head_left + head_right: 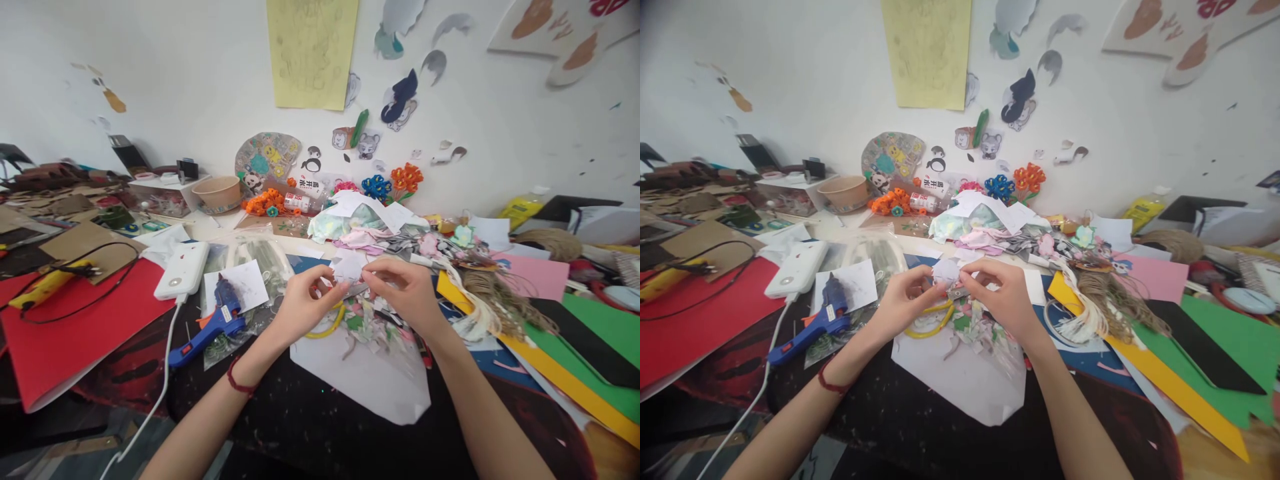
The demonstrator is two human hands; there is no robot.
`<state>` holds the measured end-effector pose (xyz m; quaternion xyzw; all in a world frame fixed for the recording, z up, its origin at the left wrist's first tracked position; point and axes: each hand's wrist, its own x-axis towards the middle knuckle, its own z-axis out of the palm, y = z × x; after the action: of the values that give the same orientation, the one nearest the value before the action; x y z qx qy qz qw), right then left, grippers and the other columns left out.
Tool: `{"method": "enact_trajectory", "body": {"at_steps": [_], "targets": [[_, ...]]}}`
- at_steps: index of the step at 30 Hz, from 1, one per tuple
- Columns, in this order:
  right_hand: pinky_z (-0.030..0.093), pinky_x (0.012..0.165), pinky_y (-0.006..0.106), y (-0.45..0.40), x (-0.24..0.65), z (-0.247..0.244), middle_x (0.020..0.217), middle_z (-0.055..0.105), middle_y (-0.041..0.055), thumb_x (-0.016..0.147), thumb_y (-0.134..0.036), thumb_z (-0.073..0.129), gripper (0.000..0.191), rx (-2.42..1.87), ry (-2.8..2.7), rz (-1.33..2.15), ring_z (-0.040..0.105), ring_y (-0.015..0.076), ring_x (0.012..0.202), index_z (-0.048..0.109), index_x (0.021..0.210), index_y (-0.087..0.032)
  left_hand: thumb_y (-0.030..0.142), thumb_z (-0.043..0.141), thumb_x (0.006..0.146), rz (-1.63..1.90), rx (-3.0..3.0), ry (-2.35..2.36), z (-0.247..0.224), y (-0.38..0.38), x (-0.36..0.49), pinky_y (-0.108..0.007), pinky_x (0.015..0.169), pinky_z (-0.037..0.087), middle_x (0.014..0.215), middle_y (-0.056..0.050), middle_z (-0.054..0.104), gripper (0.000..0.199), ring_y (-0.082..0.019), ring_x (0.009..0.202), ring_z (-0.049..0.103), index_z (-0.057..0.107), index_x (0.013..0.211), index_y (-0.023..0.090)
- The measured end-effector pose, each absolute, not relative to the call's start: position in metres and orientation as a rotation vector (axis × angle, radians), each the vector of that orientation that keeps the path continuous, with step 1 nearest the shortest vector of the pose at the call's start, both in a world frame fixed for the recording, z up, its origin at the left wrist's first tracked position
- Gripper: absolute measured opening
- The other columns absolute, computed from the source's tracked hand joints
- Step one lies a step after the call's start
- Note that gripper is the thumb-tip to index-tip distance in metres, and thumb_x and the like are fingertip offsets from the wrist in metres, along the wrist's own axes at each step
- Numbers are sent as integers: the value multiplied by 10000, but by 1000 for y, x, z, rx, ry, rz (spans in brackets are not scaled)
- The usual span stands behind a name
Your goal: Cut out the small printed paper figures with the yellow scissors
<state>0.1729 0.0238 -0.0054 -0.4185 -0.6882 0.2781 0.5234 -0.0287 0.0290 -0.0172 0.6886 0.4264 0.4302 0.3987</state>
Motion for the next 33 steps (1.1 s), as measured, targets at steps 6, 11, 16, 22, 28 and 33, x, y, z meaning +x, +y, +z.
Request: {"method": "enact_trajectory", "body": {"at_steps": [6, 11, 16, 22, 28, 33], "targets": [[499, 542, 258, 24, 174, -5, 753, 708, -1, 872, -249, 705, 82, -994, -1628, 654, 609, 103, 535, 741, 813, -207, 372, 742, 810, 1035, 1838, 1080, -16, 27, -29, -216, 523, 334, 630, 40, 583, 230, -80, 529, 437, 617, 791, 180], [496, 549, 271, 24, 175, -4, 764, 706, 12, 869, -262, 710, 82, -1009, -1616, 661, 618, 113, 546, 743, 828, -199, 361, 737, 816, 1018, 1887, 1064, -15, 26, -28, -216, 546, 364, 648, 34, 617, 202, -86, 541, 466, 645, 799, 182], [499, 527, 269, 24, 177, -4, 744, 694, 12, 866, -289, 712, 100, -1015, -1593, 684, 618, 118, 533, 732, 840, -195, 384, 600, 929, 1017, 1929, 1036, -16, 27, -29, -234, 600, 405, 710, -16, 698, 294, -127, 636, 556, 705, 749, 177], [492, 515, 260, 26, 181, -4, 708, 689, 7, 859, -323, 727, 135, -1037, -1567, 695, 616, 116, 515, 733, 828, -192, 432, 460, 1010, 1073, 1878, 1029, -15, 30, -33, -233, 625, 452, 781, -45, 728, 420, -129, 650, 593, 724, 831, 160], [508, 519, 270, 26, 179, -1, 778, 723, 34, 845, -306, 725, 126, -1028, -1646, 748, 622, 125, 537, 730, 821, -183, 451, 511, 986, 1191, 1786, 1035, -15, 32, -34, -225, 626, 461, 859, -47, 724, 333, -124, 689, 597, 682, 982, 165], [537, 565, 281, 26, 178, -2, 836, 744, 44, 851, -322, 716, 135, -1038, -1695, 789, 641, 131, 574, 734, 839, -189, 390, 670, 894, 1201, 1768, 1058, -14, 31, -33, -216, 555, 401, 677, 3, 650, 222, -106, 598, 529, 693, 888, 169]]}}
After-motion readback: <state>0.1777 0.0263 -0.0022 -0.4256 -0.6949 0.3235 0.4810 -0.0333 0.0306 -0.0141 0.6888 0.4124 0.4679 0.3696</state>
